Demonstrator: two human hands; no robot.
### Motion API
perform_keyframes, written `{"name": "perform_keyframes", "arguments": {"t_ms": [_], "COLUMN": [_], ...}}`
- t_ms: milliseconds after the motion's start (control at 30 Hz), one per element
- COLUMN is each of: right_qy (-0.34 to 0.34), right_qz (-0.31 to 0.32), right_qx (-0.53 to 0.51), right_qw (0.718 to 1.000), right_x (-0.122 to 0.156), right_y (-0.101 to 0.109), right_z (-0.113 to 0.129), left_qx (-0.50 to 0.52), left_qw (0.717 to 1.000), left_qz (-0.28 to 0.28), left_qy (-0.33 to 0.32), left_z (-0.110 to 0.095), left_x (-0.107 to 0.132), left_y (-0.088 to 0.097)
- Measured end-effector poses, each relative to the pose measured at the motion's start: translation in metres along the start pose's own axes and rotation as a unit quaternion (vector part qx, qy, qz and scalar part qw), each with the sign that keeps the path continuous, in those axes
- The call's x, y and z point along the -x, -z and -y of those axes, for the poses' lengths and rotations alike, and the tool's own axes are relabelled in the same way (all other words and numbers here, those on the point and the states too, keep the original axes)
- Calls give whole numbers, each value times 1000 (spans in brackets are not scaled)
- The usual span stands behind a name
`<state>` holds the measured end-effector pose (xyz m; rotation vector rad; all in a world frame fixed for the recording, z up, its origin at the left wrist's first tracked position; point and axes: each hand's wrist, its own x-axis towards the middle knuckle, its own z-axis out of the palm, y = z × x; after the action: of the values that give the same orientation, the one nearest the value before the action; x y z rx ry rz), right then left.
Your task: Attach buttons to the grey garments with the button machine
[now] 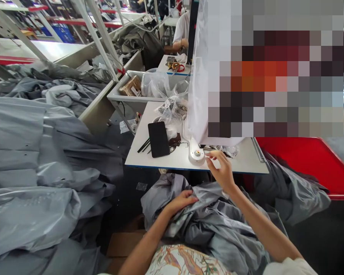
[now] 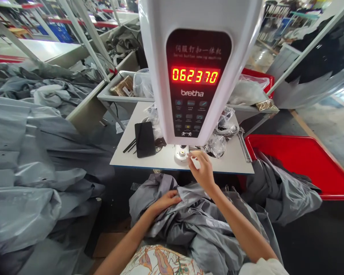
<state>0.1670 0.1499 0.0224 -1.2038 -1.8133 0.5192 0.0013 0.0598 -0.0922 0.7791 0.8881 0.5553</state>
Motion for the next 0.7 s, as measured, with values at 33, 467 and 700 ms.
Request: {"name": "perform_keyframes", "arguments": {"t_ms": [33, 467, 700], "right_qy": [-9, -196, -178], "right_qz": [27, 250, 117], "right_qx": [-17, -218, -176], "right_qw": [999, 923, 961], "right_x": [9, 33, 12], "right_y": [4, 29, 9], "right_z": [6, 13, 2], "left_qx": [-28, -248, -302], "left_qw": [999, 961, 905], "left_qz": [4, -17, -192], "left_qy": [-21, -119, -231], "left_z": [-14, -132, -143], "left_x": [10, 35, 11], "left_y": [-1, -2, -3]}}
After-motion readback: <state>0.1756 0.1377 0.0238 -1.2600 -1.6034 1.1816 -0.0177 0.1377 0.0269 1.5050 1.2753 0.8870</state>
